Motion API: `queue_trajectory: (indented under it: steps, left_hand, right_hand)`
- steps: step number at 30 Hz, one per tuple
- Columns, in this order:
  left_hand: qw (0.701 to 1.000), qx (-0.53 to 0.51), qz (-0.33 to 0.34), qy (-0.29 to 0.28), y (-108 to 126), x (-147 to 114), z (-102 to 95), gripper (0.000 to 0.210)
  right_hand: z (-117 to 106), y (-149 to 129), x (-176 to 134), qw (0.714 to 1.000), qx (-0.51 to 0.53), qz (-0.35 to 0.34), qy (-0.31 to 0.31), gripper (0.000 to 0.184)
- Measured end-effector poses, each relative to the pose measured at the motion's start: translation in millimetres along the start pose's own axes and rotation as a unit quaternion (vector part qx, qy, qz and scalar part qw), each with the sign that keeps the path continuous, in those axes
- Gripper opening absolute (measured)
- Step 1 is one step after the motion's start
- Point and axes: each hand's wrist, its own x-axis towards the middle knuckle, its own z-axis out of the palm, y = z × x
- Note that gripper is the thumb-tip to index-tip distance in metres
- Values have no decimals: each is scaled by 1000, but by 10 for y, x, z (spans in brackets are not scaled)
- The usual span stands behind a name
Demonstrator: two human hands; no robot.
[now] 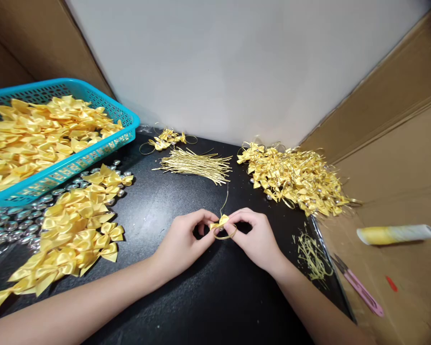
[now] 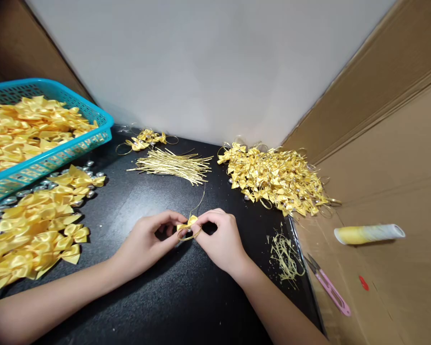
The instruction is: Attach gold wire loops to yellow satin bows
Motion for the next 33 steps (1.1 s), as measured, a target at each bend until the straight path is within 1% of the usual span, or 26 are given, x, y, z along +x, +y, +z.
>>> queue_trajectory:
  steps: [6,11,20,27,33]
  left_hand:
    - [1000,-19,-13,-5,-5,-1,4,14]
    - [999,-37,-21,-3,-17,-1,4,14]
    - [999,-32,-14,1,-26,-7,3,14]
    - [998,-29,-53,-10,-27,-19,23,16]
    - [998,-27,-59,-10,-27,-5,26,19]
  right_hand:
    - [35,-52,-27,999,-11,-25,40,11]
    - [15,-107,-39,996,-45,-62,54,13]
    - [35,-81,-33,997,-36,-49,52,12]
    - [73,-74,-64,994,-68,-55,67,13]
    - [101,-72,-76,992,-71,-70,77,13]
